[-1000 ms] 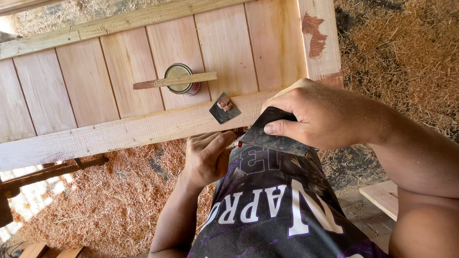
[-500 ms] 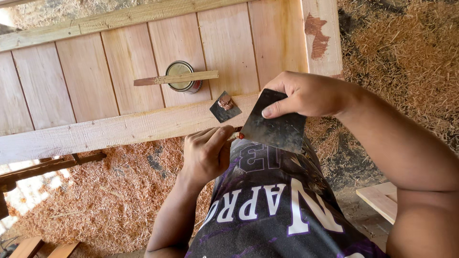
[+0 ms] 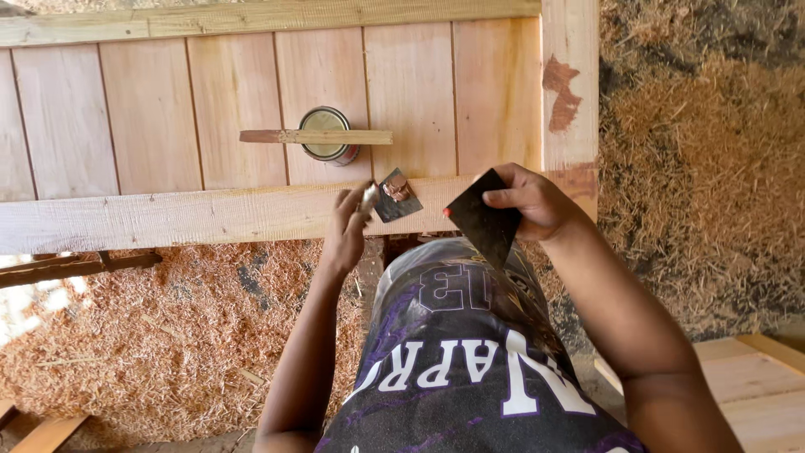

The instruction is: The person sands a wooden frame with sandpaper, then scoops wood stain from a can onto the sandpaper and applies it to the frame using the sandpaper as a pad. The person repeatedly reloads the sandpaper with stain and continues applying it to different sections of the frame.

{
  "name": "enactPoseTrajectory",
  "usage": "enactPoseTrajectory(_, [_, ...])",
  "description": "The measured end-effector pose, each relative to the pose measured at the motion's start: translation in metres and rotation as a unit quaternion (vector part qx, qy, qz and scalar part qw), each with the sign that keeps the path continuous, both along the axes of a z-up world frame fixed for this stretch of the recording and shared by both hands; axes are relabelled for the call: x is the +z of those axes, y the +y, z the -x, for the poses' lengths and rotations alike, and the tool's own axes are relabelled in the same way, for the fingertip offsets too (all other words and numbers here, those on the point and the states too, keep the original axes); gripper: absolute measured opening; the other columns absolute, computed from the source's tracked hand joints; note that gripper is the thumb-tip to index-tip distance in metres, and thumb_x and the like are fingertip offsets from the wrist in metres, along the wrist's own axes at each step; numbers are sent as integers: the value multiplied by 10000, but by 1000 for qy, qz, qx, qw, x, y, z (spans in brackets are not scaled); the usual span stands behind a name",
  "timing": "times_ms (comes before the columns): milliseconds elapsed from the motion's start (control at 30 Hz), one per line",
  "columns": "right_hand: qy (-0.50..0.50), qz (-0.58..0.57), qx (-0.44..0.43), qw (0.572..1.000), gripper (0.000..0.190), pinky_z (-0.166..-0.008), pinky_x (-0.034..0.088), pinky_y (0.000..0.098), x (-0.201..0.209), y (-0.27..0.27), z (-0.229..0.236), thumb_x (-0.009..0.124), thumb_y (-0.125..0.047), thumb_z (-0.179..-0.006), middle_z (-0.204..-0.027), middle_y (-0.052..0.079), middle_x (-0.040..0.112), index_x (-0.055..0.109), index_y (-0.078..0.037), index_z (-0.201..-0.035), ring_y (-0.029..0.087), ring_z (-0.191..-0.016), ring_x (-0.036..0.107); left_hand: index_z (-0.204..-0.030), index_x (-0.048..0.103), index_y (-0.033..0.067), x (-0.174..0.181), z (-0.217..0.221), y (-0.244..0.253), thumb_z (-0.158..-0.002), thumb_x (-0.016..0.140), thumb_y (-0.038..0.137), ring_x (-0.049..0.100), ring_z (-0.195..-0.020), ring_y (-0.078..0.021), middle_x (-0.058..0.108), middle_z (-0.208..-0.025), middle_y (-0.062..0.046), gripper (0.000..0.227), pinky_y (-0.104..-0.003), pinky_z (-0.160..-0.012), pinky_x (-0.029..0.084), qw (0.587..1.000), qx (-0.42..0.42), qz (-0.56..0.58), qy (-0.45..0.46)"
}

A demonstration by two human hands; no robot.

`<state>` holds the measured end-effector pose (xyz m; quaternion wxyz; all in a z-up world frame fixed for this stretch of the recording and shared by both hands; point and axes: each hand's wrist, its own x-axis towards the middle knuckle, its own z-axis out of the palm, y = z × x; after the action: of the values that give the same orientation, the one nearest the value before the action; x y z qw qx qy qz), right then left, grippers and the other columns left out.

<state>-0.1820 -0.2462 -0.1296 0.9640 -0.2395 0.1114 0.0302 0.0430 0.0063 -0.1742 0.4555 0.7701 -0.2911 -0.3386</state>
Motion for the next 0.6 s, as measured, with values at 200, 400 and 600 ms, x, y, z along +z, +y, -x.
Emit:
enactPoseTrajectory(200, [26,-40,-76,996,199,-853,631,414,-20,6,19,643,-5,-1005,-1112,229,746,677,95,-1174,288,-973,763,-1552,485,52,-65,-74,-35,-1102,425,59,603,-973,-302,524,-1214,-251,453,-370,-811,612,945,71,-93,-306])
enactPoseTrajectory(400, [49,-17,-114,992,215,-856,629,402,-35,6,33,649,-34,-1004,-1129,220,745,670,89,-1179,270,-962,760,-1523,460,59,-95,-117,-74,-1009,549,157,531,-1176,-378,528,-1233,-195,531,-584,-1096,446,842,47,-206,-496])
enactPoseTrajectory(600, [44,-16,-162,986,257,-854,629,404,-41,-1,64,665,-61,-1004,-1145,206,742,652,86,-1214,266,-958,758,-1524,464,70,-113,-88,-51,-953,611,164,470,-1268,-391,529,-1363,-219,597,-552,-1047,396,844,133,-50,-518])
